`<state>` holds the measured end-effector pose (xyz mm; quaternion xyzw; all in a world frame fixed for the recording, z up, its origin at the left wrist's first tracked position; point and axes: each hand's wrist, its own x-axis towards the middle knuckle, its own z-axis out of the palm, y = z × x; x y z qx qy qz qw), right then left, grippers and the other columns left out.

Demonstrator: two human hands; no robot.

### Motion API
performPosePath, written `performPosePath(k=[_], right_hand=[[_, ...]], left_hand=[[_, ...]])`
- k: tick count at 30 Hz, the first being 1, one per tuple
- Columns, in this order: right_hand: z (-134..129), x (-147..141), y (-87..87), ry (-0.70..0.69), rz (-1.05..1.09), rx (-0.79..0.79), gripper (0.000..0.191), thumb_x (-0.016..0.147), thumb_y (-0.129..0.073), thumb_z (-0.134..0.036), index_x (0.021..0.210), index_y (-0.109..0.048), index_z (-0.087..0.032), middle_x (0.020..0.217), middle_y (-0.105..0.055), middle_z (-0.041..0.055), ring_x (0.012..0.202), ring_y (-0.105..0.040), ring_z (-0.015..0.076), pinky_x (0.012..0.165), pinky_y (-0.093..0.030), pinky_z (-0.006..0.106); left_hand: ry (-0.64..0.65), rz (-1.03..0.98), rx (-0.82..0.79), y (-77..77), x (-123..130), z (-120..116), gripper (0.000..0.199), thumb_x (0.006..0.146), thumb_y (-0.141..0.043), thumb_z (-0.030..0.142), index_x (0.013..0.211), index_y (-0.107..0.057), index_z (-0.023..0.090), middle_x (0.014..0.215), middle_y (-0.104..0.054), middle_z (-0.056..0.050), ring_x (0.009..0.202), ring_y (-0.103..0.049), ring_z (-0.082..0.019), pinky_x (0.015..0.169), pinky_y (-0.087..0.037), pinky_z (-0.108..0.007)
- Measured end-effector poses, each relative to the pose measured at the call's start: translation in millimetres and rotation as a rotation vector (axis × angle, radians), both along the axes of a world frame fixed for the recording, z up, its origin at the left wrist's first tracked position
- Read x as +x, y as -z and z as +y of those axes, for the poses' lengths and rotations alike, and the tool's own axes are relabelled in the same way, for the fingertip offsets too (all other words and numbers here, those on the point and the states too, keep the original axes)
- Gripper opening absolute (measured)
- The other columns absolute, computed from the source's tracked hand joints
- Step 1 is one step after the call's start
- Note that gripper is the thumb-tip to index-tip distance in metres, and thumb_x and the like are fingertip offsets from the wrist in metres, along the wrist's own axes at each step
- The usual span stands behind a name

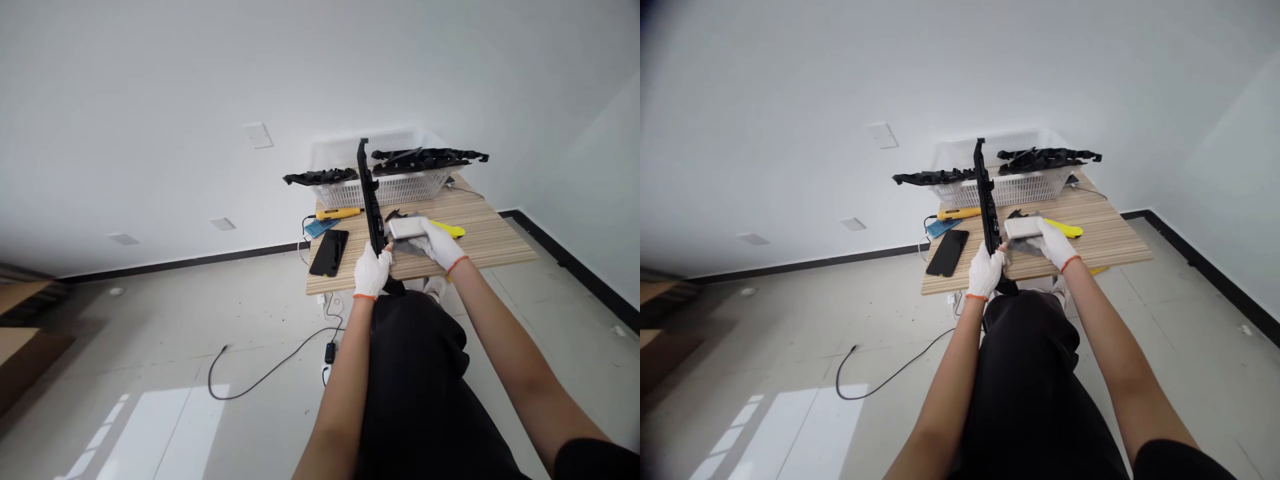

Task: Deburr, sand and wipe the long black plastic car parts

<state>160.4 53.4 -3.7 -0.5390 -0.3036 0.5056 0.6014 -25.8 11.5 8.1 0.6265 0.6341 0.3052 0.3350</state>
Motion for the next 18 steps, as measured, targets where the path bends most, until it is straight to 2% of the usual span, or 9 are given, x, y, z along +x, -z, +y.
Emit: performPosePath(k=[2,4,7,9,11,13,14,16,18], right_hand=[[9,9,1.0,0.114,-0.05,0.067,0.03,0.098,-0.054,-0.052,0.106,-0.061,-0.024,0.108,-0.075,0.008,0.101,-0.073,0.0215,0.079,-0.065,0.039],[13,17,-0.6,0.141,-0.173,0.111,0.037,0.096,-0.054,-0.059,0.104,-0.062,-0.024,0.105,-0.075,0.007,0.096,-0.073,0.0208,0.078,-0.064,0.036],[6,23,-7.1,0.148,-0.536,0.042,0.047,0.096,-0.049,-0.065,0.101,-0.064,-0.021,0.098,-0.074,0.0098,0.092,-0.073,0.024,0.083,-0.062,0.04],[-5,20,-15.8,0.184,-0.862,-0.116,0.048,0.096,-0.052,-0.062,0.109,-0.066,-0.017,0.109,-0.072,0.0171,0.102,-0.071,0.0317,0.093,-0.057,0.049],[-17,12,-28.1,0.232,-1.138,-0.24,0.055,0.091,-0.063,-0.054,0.128,-0.064,-0.014,0.132,-0.062,0.026,0.115,-0.066,0.0407,0.1,-0.051,0.057],[-29,-1,-40.9,0.289,-1.271,-0.211,0.067,0.088,-0.068,-0.051,0.143,-0.055,-0.015,0.148,-0.049,0.0287,0.121,-0.063,0.0441,0.102,-0.048,0.06],[-34,-10,-45.9,0.288,-1.271,-0.139,0.066,0.09,-0.065,-0.052,0.144,-0.055,-0.017,0.149,-0.049,0.0264,0.121,-0.063,0.0419,0.103,-0.048,0.058],[-39,-30,-50.9,0.141,-1.173,0.013,0.053,0.094,-0.057,-0.057,0.134,-0.063,-0.021,0.139,-0.06,0.018,0.118,-0.066,0.0334,0.104,-0.049,0.05],[-38,-51,-47.7,-0.115,-1.037,0.059,0.049,0.094,-0.056,-0.062,0.12,-0.068,-0.023,0.121,-0.071,0.0114,0.111,-0.068,0.0274,0.102,-0.05,0.042]], left_hand=[[0.012,-0.024,-0.011,-0.4,0,0,0.04,0.096,-0.051,0.058,0.119,-0.064,0.028,0.097,-0.078,-0.008,0.097,-0.072,-0.03,0.084,-0.051,-0.038],[0.017,-0.032,-0.016,-0.4,0,0,0.039,0.096,-0.051,0.057,0.12,-0.064,0.028,0.094,-0.078,-0.007,0.094,-0.073,-0.028,0.085,-0.051,-0.037],[0.016,-0.027,-0.003,0.9,0,0,0.04,0.097,-0.05,0.057,0.122,-0.064,0.028,0.096,-0.078,-0.006,0.093,-0.073,-0.027,0.083,-0.051,-0.036],[0.015,-0.02,0.015,2.0,0,-1,0.042,0.097,-0.049,0.059,0.123,-0.064,0.028,0.097,-0.078,-0.007,0.093,-0.073,-0.027,0.083,-0.051,-0.035],[0.017,-0.008,0.024,2.4,0,-2,0.044,0.097,-0.048,0.06,0.123,-0.063,0.028,0.099,-0.078,-0.007,0.093,-0.073,-0.027,0.083,-0.051,-0.035],[0.021,0.016,0.026,1.4,0,-2,0.045,0.098,-0.046,0.061,0.123,-0.063,0.028,0.1,-0.078,-0.008,0.096,-0.073,-0.029,0.083,-0.051,-0.036],[0.025,0.034,0.027,0.5,0,-2,0.045,0.098,-0.046,0.061,0.123,-0.063,0.027,0.101,-0.078,-0.009,0.098,-0.073,-0.03,0.083,-0.051,-0.037],[0.034,0.089,0.026,-1.5,1,-2,0.046,0.098,-0.046,0.059,0.125,-0.062,0.026,0.103,-0.078,-0.011,0.102,-0.073,-0.033,0.083,-0.051,-0.038],[0.049,0.154,0.015,-2.9,0,-1,0.046,0.098,-0.048,0.053,0.131,-0.058,0.024,0.106,-0.078,-0.014,0.106,-0.073,-0.035,0.085,-0.051,-0.039]])
